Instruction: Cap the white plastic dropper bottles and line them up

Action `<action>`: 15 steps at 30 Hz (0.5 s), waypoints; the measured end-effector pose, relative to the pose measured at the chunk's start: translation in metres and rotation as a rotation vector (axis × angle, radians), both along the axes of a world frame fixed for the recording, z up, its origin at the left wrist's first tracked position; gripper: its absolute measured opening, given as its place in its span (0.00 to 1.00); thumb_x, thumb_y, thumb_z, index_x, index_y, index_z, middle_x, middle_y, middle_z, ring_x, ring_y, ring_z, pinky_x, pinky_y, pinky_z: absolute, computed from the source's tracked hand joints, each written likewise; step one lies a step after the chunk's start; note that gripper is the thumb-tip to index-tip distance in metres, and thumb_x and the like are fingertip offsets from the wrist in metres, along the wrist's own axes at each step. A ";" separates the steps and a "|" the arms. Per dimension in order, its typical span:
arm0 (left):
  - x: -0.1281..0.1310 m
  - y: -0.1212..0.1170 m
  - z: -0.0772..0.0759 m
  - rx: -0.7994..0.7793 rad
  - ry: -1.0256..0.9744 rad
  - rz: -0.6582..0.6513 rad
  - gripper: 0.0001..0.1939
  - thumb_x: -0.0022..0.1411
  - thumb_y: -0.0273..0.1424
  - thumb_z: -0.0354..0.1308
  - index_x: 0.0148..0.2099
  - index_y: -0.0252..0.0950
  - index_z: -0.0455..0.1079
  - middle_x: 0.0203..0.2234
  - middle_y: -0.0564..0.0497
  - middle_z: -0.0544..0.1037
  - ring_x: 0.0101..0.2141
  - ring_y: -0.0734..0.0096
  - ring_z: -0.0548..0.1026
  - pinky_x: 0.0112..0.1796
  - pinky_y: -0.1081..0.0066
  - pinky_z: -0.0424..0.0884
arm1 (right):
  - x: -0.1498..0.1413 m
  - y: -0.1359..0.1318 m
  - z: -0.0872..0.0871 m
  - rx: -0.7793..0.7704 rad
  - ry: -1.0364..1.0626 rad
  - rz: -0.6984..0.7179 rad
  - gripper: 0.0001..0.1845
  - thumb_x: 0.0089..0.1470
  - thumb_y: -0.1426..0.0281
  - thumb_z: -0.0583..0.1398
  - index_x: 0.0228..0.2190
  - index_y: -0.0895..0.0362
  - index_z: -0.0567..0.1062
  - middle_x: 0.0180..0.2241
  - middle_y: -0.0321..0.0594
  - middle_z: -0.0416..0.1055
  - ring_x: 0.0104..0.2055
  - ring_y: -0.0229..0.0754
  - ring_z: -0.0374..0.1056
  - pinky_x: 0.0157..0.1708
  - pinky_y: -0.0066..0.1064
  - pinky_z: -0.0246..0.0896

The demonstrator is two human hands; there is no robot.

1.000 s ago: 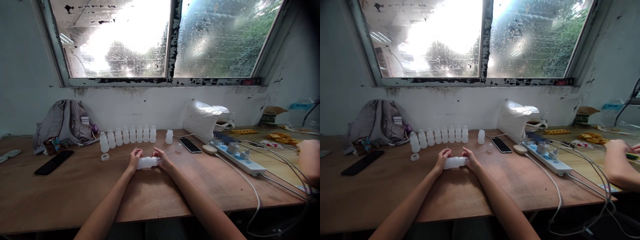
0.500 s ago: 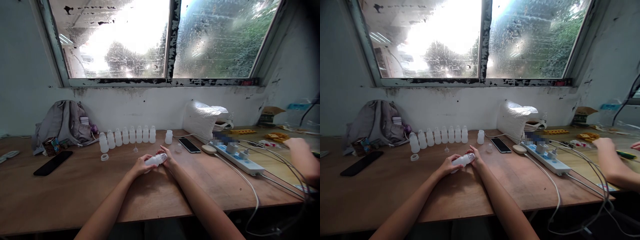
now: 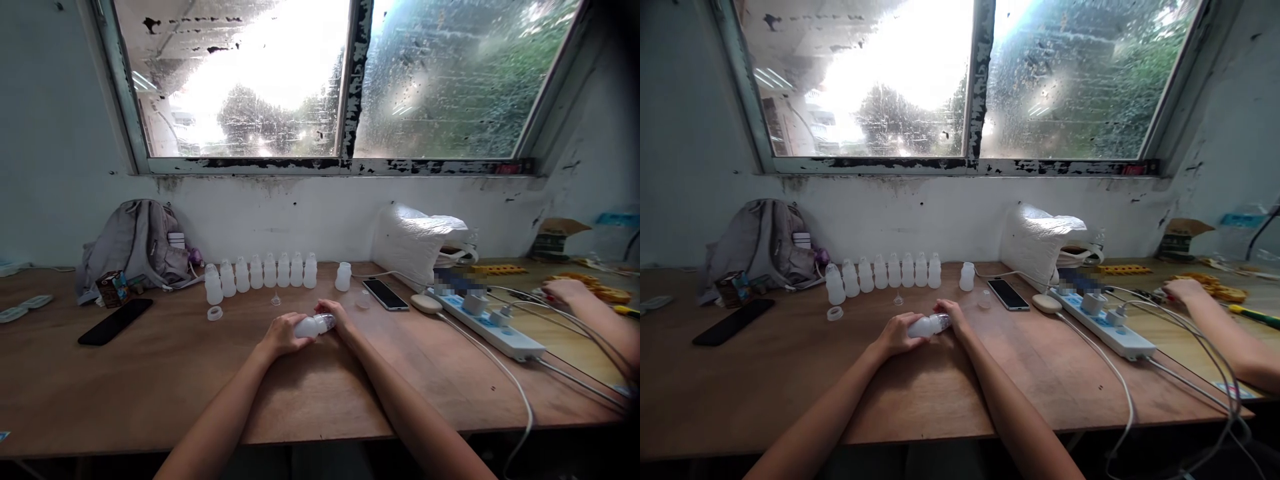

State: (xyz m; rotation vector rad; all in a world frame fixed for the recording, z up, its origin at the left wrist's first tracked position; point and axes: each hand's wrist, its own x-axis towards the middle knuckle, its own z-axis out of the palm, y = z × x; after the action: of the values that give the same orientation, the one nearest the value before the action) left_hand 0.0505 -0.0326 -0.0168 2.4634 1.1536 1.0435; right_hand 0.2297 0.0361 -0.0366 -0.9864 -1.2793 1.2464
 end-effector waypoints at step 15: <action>0.004 0.003 -0.002 -0.012 -0.020 0.087 0.23 0.47 0.43 0.56 0.45 0.40 0.63 0.35 0.49 0.73 0.35 0.64 0.71 0.36 0.69 0.65 | -0.003 -0.023 0.026 -0.275 0.262 0.238 0.24 0.49 0.52 0.46 0.27 0.59 0.68 0.18 0.36 0.64 0.12 0.31 0.56 0.08 0.22 0.49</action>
State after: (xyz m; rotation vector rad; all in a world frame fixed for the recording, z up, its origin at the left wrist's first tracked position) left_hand 0.0543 -0.0301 -0.0185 2.4070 1.2676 1.0785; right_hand 0.2265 0.0131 -0.0106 -0.8423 -1.0585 1.7109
